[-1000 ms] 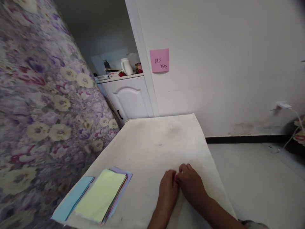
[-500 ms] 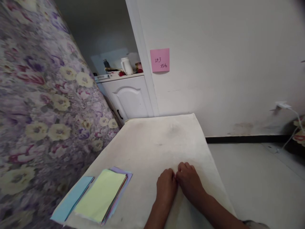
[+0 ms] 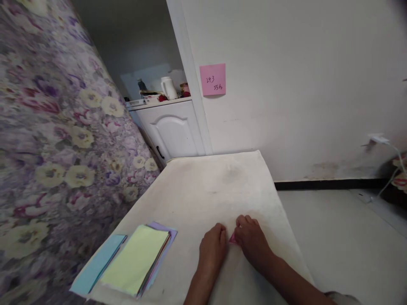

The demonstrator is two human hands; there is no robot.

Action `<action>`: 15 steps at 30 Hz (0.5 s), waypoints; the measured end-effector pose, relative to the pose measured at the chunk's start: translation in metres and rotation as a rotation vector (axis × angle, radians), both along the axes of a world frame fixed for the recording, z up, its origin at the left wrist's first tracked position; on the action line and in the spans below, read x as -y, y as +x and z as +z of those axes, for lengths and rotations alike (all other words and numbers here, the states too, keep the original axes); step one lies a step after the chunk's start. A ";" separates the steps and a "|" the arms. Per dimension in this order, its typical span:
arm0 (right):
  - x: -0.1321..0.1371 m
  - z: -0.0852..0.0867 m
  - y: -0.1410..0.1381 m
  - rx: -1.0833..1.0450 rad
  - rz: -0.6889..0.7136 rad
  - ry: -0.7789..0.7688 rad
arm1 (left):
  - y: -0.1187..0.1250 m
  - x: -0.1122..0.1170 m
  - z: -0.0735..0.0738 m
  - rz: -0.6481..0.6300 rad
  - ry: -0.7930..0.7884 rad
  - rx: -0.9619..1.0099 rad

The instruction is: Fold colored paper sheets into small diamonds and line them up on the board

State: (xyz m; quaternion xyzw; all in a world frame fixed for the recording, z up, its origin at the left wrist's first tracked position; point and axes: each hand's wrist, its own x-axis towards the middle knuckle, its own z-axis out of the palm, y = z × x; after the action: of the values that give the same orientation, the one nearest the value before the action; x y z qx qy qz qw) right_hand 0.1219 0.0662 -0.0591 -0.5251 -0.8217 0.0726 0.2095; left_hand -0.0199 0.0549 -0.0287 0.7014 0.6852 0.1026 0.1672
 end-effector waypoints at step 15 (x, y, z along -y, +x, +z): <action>0.003 0.006 0.004 -0.075 0.044 -0.041 | -0.010 0.024 0.005 -0.090 0.033 0.002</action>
State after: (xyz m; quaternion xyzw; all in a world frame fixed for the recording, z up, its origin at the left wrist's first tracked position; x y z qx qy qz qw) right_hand 0.1260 0.0628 -0.0529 -0.5082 -0.8229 0.1135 0.2275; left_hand -0.0302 0.0312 -0.0237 0.7340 0.6511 0.1070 0.1610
